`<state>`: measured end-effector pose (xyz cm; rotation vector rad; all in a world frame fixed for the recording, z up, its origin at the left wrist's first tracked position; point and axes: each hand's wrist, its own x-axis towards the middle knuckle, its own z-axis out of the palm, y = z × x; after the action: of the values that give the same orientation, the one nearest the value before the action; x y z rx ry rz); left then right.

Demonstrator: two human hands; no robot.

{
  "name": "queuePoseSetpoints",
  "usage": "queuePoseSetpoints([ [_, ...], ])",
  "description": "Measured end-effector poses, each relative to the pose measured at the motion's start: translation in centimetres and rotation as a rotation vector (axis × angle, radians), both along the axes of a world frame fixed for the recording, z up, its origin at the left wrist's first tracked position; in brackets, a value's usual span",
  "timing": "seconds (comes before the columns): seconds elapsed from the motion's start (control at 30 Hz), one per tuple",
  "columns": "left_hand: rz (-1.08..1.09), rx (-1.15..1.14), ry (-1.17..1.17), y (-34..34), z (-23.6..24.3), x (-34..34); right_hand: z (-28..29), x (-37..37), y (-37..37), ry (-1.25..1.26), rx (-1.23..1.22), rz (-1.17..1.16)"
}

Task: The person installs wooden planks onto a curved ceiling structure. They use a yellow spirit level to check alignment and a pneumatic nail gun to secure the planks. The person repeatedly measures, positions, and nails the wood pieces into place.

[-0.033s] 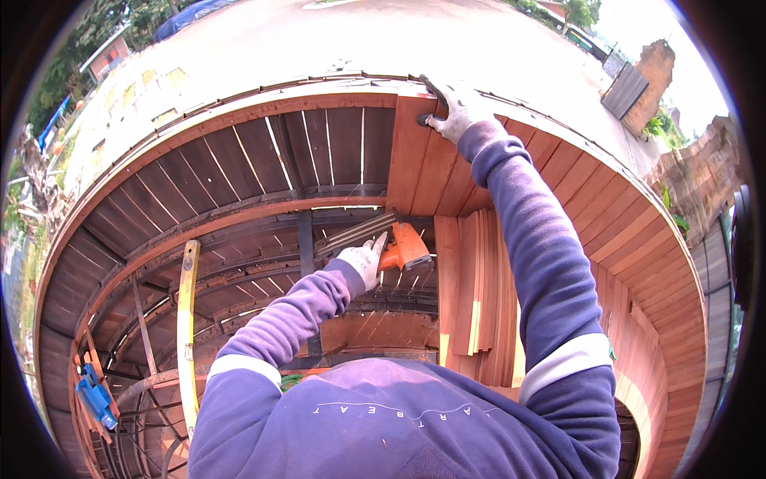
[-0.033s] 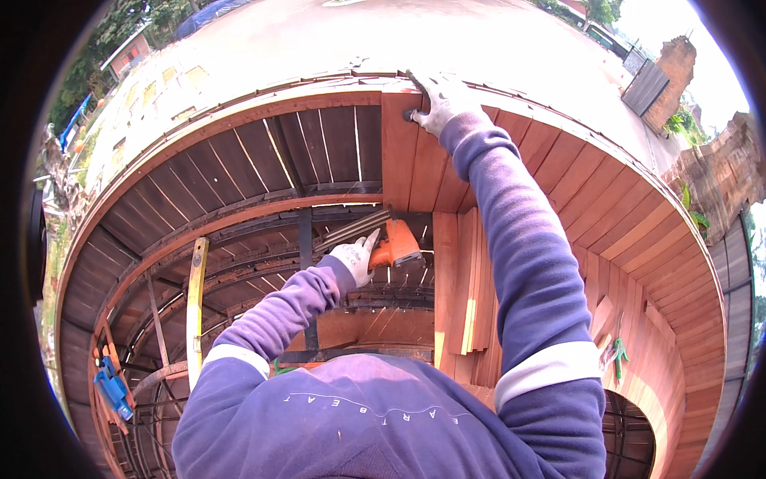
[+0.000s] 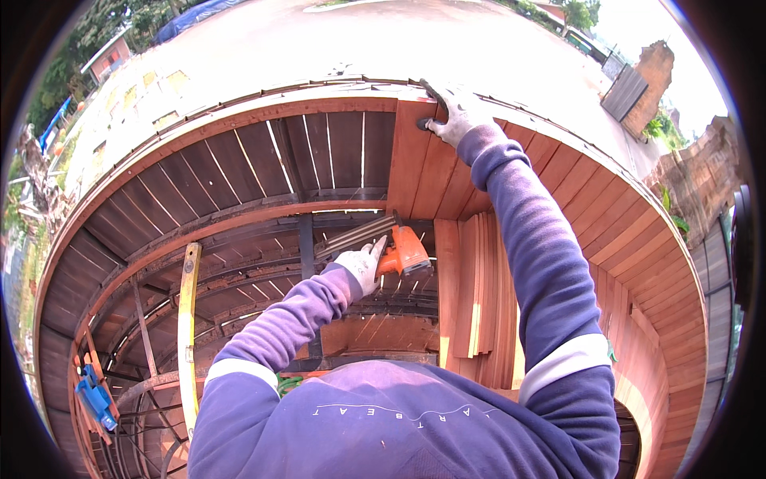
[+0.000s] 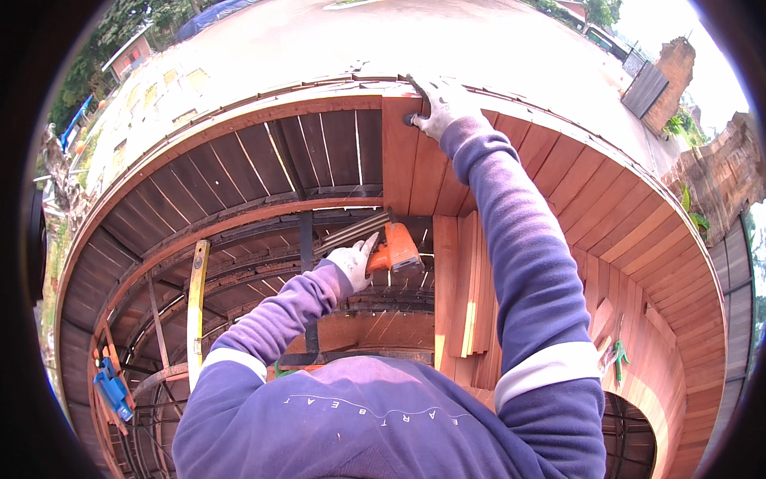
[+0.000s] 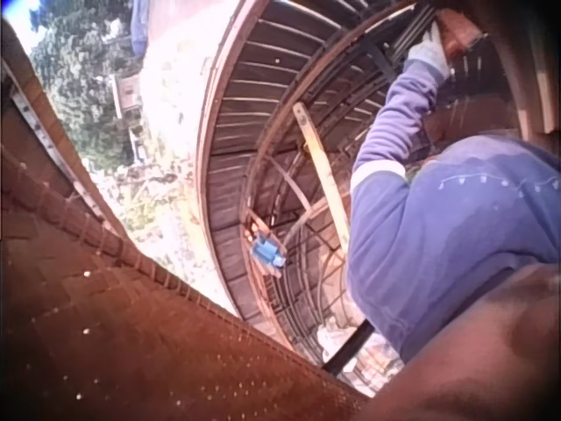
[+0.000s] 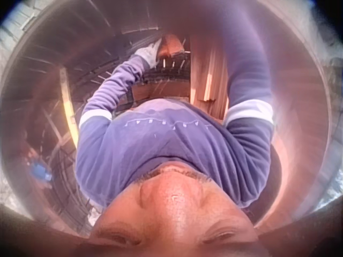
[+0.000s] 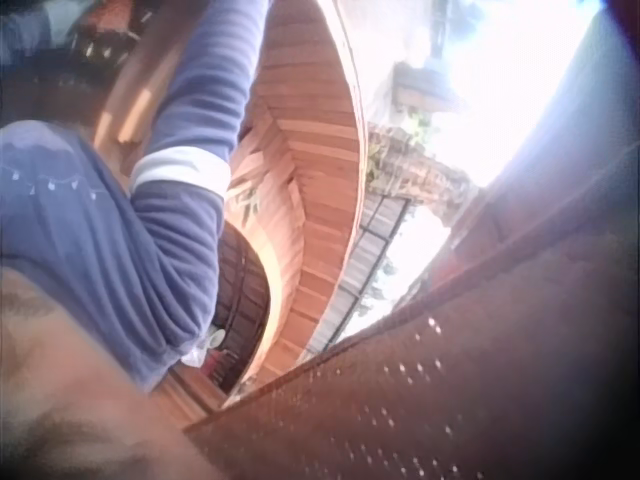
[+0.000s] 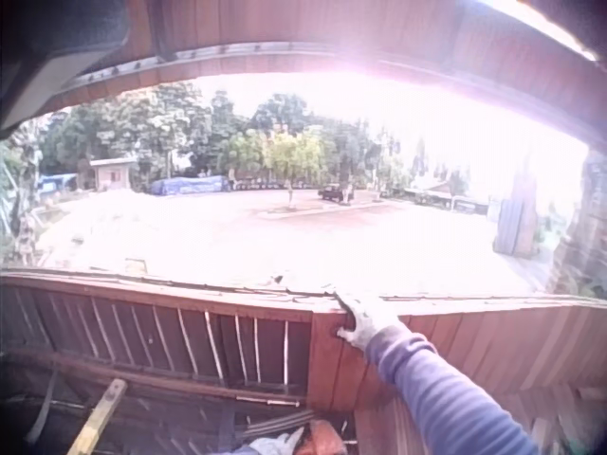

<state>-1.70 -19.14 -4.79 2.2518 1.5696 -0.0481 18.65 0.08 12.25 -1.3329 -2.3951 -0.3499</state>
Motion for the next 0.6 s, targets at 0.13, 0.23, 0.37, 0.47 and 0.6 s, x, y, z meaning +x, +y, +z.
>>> queuePoseSetpoints([
  [0.13, -0.02, 0.265, -0.232, -1.5, 3.8, -1.4, 0.3, 0.3, 0.3, 0.127, -0.16, 0.04],
  [0.23, -0.024, 0.466, -0.449, -1.4, 6.9, -1.8, 0.0, 0.4, -0.1, 0.055, 0.011, 0.081],
  [0.37, 0.072, 0.512, -0.55, -0.1, 9.4, -2.1, 1.6, 0.5, -0.8, 0.085, -0.212, 0.065],
  [0.47, 0.012, 0.597, -0.465, 1.3, 11.7, -1.7, 0.8, 1.2, 0.0, 0.214, -0.18, 0.161],
  [0.6, -0.042, 0.566, -0.473, 3.0, 13.1, -0.3, 1.1, 1.2, -0.3, 0.309, -0.242, 0.15],
])
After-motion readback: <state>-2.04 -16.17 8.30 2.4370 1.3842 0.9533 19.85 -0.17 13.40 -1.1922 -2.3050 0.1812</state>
